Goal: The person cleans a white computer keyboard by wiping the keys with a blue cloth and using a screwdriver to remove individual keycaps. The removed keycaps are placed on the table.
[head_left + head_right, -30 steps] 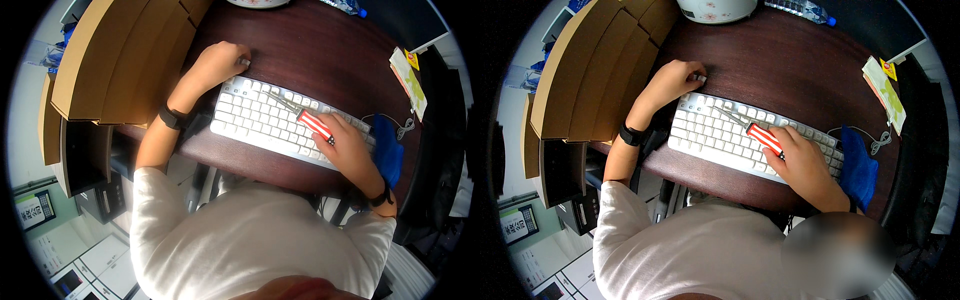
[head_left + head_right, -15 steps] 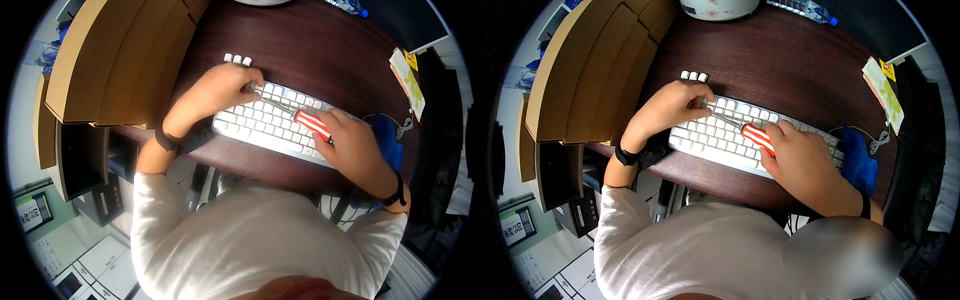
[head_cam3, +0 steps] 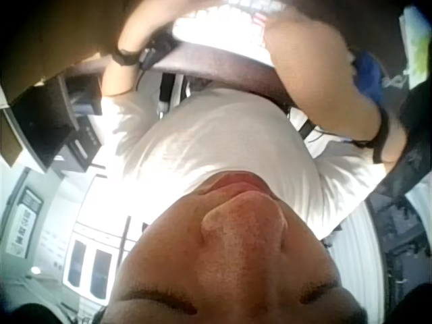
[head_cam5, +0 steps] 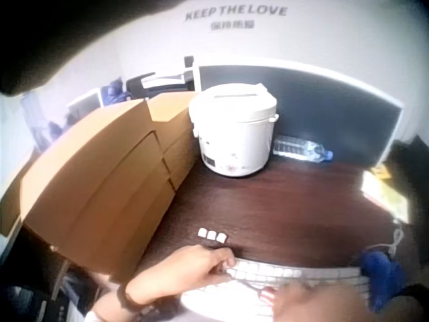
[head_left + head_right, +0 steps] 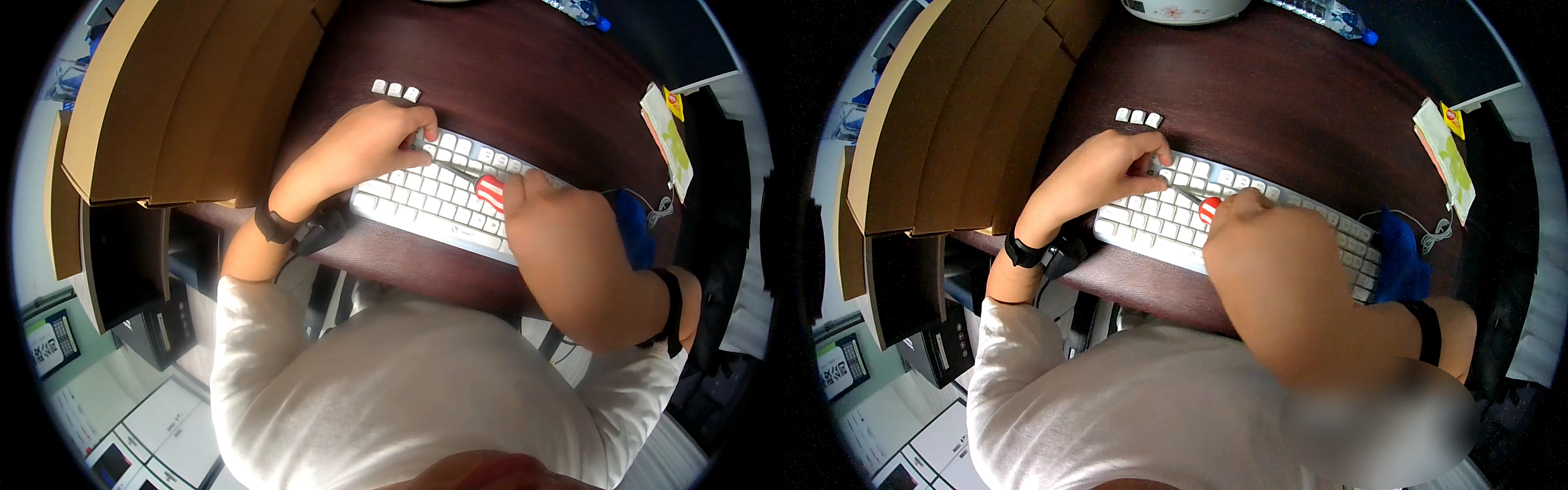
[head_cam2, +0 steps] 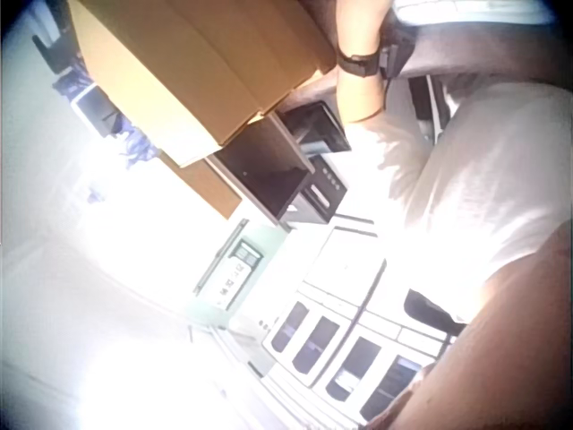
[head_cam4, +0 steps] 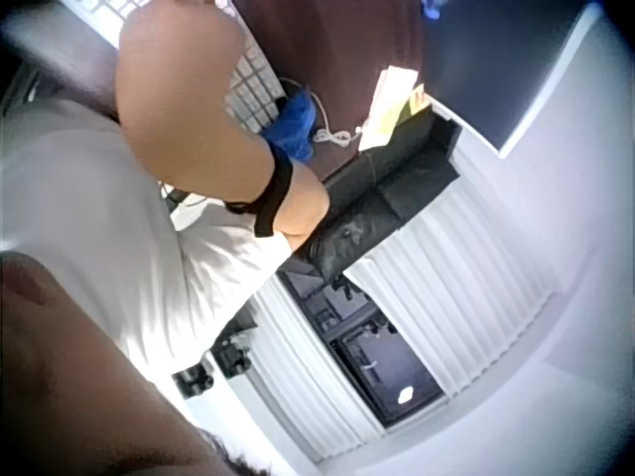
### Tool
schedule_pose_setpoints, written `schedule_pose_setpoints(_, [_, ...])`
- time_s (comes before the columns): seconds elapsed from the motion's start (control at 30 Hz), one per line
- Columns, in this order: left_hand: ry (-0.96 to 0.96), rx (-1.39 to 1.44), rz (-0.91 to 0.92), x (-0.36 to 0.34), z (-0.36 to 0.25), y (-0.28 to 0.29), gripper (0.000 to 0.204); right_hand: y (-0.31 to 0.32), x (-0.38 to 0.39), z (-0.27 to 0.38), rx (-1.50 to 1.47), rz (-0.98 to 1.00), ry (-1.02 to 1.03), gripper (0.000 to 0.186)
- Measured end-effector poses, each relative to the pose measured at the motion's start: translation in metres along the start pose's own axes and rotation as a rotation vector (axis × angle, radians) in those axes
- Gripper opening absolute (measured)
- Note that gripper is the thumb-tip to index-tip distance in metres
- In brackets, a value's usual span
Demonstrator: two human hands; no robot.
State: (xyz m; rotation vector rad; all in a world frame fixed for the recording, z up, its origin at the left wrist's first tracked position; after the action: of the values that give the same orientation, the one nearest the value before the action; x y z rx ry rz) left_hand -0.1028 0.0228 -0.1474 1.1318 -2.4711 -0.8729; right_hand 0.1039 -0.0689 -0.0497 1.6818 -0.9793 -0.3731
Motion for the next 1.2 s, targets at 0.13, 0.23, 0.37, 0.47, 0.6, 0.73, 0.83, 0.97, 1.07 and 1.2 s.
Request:
schedule_pose_setpoints(0.13, [-0.003, -0.016, 0.003, 0.000, 0.002, 0.000, 0.020, 0.017, -0.010, 0.005, 0.080, 0.115, 0.063, 0.009])
schedule_pose_setpoints(0.23, [-0.072, -0.034, -0.037, 0.003, 0.007, -0.004, 0.022, 0.015, -0.011, 0.006, 0.130, 0.131, 0.092, 0.009])
schedule_pose_setpoints(0.37, [-0.065, -0.049, -0.053, 0.005, 0.008, -0.006, 0.022, -0.003, -0.001, 0.002, 0.154, -0.007, 0.108, 0.014])
schedule_pose_setpoints(0.47, [-0.055, -0.048, -0.053, 0.003, 0.005, -0.006, 0.022, -0.018, 0.008, 0.004, 0.122, -0.024, 0.047, 0.019])
schedule_pose_setpoints(0.6, [-0.065, -0.031, -0.047, 0.002, 0.007, -0.006, 0.022, -0.033, 0.015, 0.002, 0.054, -0.131, 0.018, 0.023])
schedule_pose_setpoints(0.73, [-0.066, 0.003, -0.048, 0.001, 0.006, -0.005, 0.021, -0.040, 0.012, -0.005, 0.047, -0.154, 0.016, 0.025])
schedule_pose_setpoints(0.83, [-0.047, 0.029, -0.045, 0.003, 0.005, -0.004, 0.021, -0.050, 0.016, -0.007, -0.039, -0.155, -0.006, 0.027])
schedule_pose_setpoints(0.97, [-0.023, 0.043, -0.031, 0.000, 0.005, -0.005, 0.020, -0.075, 0.023, 0.000, -0.212, -0.199, -0.103, 0.033])
schedule_pose_setpoints(1.07, [-0.043, 0.065, -0.041, 0.001, 0.005, -0.005, 0.020, -0.088, 0.022, 0.007, -0.290, -0.245, -0.154, 0.036])
schedule_pose_setpoints(1.2, [-0.082, 0.100, -0.055, 0.001, 0.009, -0.005, 0.018, -0.097, 0.023, 0.003, -0.410, -0.283, -0.192, 0.037])
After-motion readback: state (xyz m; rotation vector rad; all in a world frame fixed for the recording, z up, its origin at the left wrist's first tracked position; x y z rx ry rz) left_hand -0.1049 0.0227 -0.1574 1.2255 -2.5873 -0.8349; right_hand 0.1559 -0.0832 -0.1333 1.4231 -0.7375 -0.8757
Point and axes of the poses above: each hand's wrist, its own x-axis away from the middle knuckle, its own y-axis out of the back of the hand, z = x × y, the point moved 1 cm from there along -x, towards the middle knuckle, and after that the axes turned 9 degrees about x, right-handed, at the moved point
